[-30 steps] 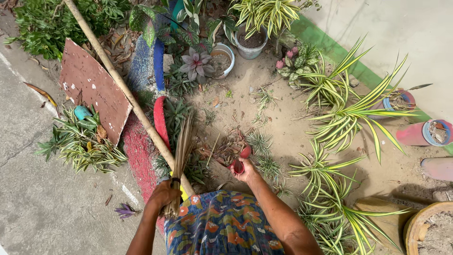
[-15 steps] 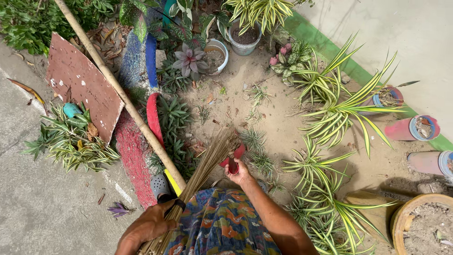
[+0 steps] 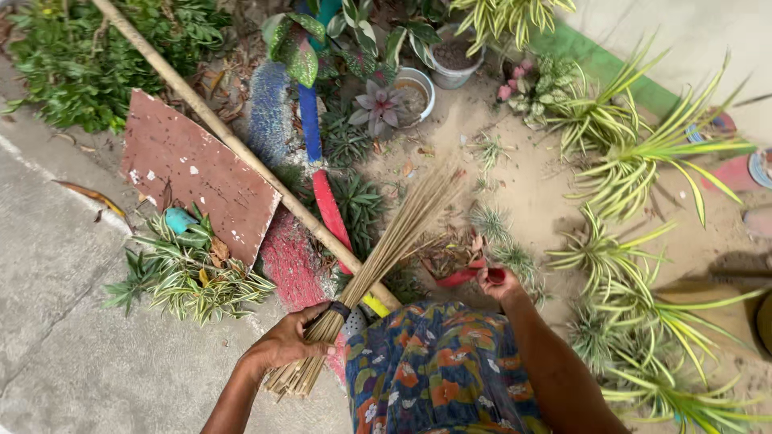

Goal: The person sweeps dry leaves and debris from a garden bed into a dustpan using a broom and then deposits them into a black bin. They also pick up larger piles of green leaves and plant cuttings by hand and place them into the bin.

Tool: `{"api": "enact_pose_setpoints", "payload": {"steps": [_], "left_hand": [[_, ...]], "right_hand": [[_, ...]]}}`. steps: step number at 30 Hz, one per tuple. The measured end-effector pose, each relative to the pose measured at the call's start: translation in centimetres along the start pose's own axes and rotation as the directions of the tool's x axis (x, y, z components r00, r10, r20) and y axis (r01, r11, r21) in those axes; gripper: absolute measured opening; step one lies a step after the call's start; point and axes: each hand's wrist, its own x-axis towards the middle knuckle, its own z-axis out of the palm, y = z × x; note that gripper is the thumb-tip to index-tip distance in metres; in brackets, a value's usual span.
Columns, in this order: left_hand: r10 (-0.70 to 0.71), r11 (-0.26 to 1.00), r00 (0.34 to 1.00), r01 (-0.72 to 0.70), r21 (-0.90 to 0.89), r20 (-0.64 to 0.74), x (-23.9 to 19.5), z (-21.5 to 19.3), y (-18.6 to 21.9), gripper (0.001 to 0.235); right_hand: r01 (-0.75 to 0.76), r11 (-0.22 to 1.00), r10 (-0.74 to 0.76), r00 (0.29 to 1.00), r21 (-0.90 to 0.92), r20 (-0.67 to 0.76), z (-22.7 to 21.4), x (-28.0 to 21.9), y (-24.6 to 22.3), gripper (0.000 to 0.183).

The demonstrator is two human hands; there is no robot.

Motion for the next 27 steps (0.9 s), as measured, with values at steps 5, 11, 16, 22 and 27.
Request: {"api": "enact_pose_setpoints", "payload": {"steps": [5, 11, 16, 22, 27], "left_hand": [[-0.044, 0.991, 0.998, 0.039, 0.126, 0.038, 7.9, -2.6, -4.4, 0.097], [-0.199, 0.927, 0.98, 0.194, 0.321, -0.017, 12.6, -2.2, -3.2, 0.097], [-0.197, 0.862, 0.98, 0.186, 0.472, -0.026, 21.7, -1.1, -0.4, 0.096], [-0.249, 0.723, 0.968, 0.174, 0.668, 0.017, 31.0, 2.2, -0.3, 0.083], [-0.163, 0.699, 0.951, -0.077, 0.711, 0.263, 22.5, 2.4, -0.7, 0.081]], "right_hand": [[0.203, 0.973, -0.19, 0.974, 0.111, -0.121, -0.1, 0.7, 3.9, 0.04], [0.204, 0.945, -0.186, 0.978, 0.255, -0.092, -1.0, -0.5, 7.4, 0.057], [0.181, 0.907, -0.217, 0.975, 0.381, 0.052, -3.1, -1.3, 6.9, 0.064], [0.13, 0.823, -0.19, 0.98, 0.552, 0.052, -6.8, -2.7, 6.1, 0.066], [0.14, 0.787, -0.169, 0.986, 0.601, -0.009, -8.1, -2.9, 7.4, 0.064]]}}
